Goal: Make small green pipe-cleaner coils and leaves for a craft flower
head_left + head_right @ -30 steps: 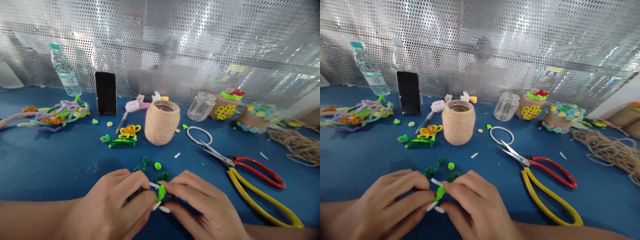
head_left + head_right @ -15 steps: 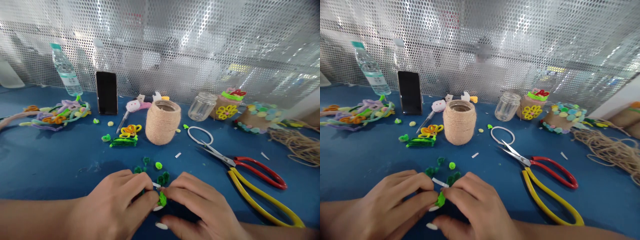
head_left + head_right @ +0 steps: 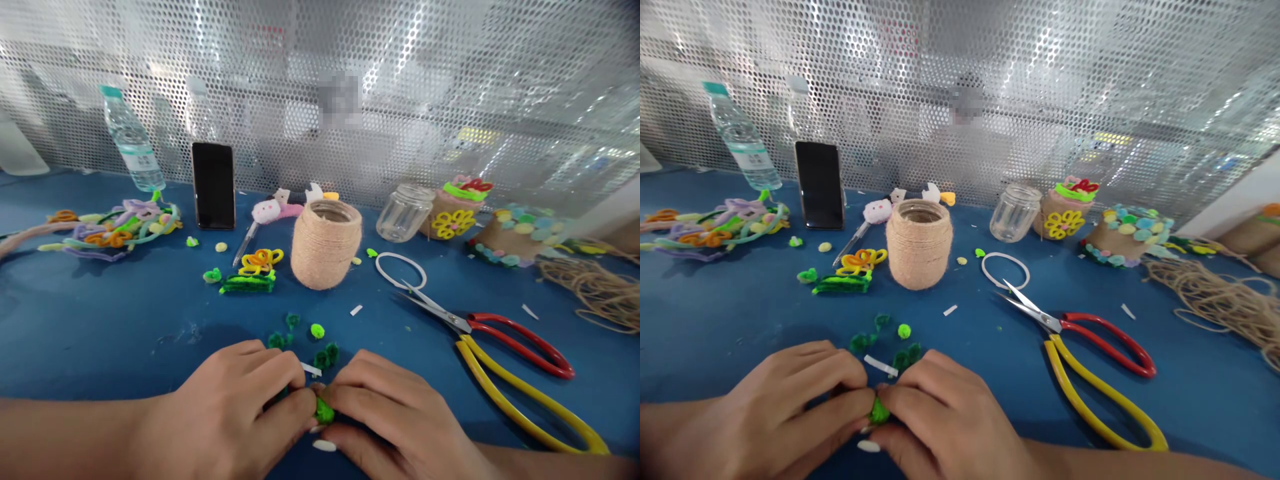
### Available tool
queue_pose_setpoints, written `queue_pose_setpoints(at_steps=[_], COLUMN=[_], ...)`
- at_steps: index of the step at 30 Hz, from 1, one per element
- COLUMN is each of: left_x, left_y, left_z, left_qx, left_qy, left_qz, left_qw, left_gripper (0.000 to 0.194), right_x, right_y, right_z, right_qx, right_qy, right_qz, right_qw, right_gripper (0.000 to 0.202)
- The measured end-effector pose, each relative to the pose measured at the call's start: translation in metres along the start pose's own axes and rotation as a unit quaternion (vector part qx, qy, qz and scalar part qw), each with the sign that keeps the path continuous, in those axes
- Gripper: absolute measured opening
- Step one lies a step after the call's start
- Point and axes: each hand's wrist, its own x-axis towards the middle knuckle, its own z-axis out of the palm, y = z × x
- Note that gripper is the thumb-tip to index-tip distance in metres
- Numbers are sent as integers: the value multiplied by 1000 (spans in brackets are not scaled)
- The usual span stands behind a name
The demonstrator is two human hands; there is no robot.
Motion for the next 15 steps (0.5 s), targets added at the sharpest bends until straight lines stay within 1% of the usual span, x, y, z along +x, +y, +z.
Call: queue_pose_setpoints(at_steps=[5, 10, 15], left_x=[0, -1, 0], left_y=[0, -2, -1], left_z=[0, 1, 0], left_qx=[11, 11, 8], left_qy=[8, 9, 24], left_qz=[-5, -8, -23], left_qw=[1000, 1000, 999], left_gripper=[19, 19, 18], right_x=[0, 4, 7], right_y=[-3, -2, -2], right_z=[-1, -2, -6], right_qx=[38, 95, 131], right_qy=[1, 8, 0], right_qz=[23, 44, 71], right_qw=[999, 995, 989], right_gripper=[7, 15, 14])
